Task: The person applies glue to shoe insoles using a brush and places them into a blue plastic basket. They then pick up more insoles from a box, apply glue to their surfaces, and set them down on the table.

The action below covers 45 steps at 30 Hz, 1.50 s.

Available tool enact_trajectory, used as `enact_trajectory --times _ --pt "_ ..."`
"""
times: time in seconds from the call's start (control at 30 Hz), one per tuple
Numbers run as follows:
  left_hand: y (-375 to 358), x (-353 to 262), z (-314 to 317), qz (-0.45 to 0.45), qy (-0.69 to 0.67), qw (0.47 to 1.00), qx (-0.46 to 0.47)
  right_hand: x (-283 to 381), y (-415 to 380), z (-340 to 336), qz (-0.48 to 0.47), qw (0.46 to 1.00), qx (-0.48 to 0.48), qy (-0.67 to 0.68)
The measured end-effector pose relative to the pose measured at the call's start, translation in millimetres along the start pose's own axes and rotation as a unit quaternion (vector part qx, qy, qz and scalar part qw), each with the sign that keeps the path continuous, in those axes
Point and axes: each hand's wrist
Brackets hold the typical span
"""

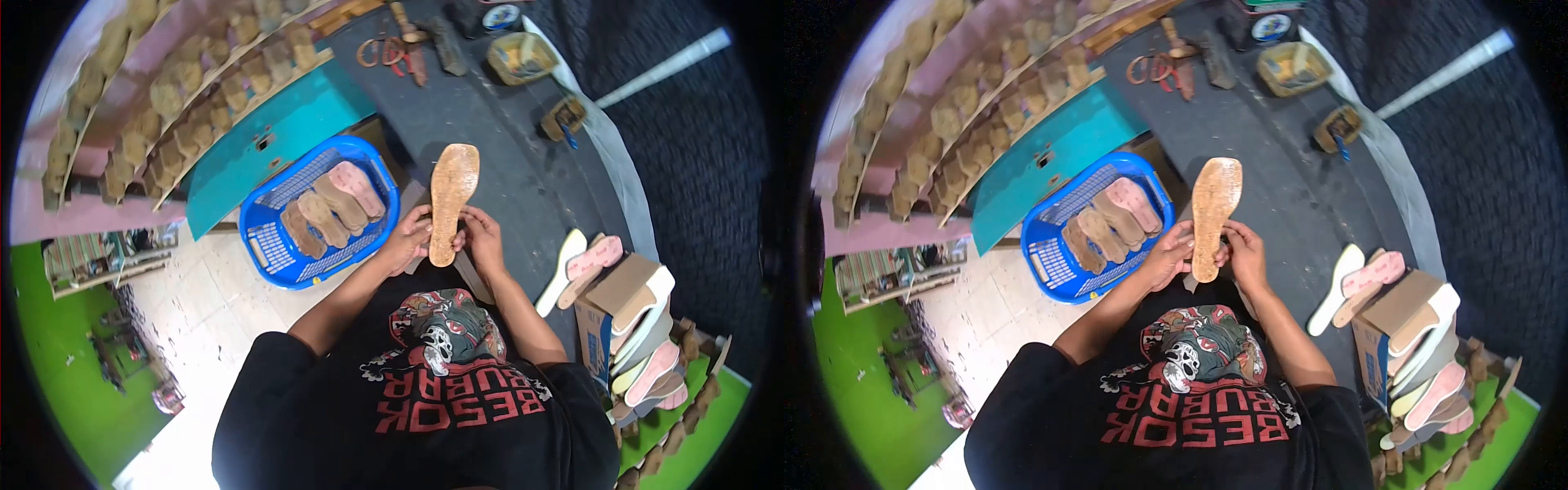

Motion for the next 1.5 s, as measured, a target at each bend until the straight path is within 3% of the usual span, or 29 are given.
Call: enact_trajectory --times 0.1,0.33,0.4,0.5,0.63,0.83,1.07,1.1,1.23,1.37,1.47,1.5 --pt "-8 -7 -34 0.0 0.054 0.996 -0.072 -19 5 39 0.027 0.999 0.041 -0.017" --pt "-51 -20 -116 0.017 -0.026 0.992 -0.123 -74 18 135 0.087 0.985 0.142 -0.053" --pt "-55 -11 -132 0.013 -0.031 0.981 -0.192 -65 19 157 0.115 0.972 0.181 -0.096" --pt "-60 -4 -148 0.027 -0.067 0.972 -0.223 -85 45 163 0.137 0.941 0.268 -0.154" --pt "-52 20 -149 0.065 -0.11 0.933 -0.336 -73 61 170 0.128 0.917 0.325 -0.192" --pt "-48 28 -137 0.075 -0.182 0.907 -0.374 -90 95 168 0.164 0.871 0.378 -0.266" --pt "-47 67 -193 0.038 -0.181 0.894 -0.407 -138 105 207 0.208 0.819 0.413 -0.34" --pt "-49 63 -199 0.039 -0.175 0.889 -0.422 -170 112 209 0.166 0.825 0.421 -0.337" --pt "-74 57 -240 0.015 -0.199 0.884 -0.422 -177 92 251 0.192 0.827 0.388 -0.358" --pt "-90 86 -307 0.015 -0.157 0.886 -0.437 -222 68 289 0.217 0.844 0.372 -0.319" --pt "-87 118 -366 -0.01 -0.016 0.862 -0.507 -291 84 320 0.204 0.838 0.391 -0.322" --pt "-92 111 -371 0.044 0.058 0.843 -0.532 -318 93 331 0.197 0.828 0.409 -0.33"
Point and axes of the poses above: each hand's wrist, its own y-axis towards the middle knuckle, its own z-axis out of the palm, x = y × z, and after that the axes turned 8 degrees about -x, right-handed
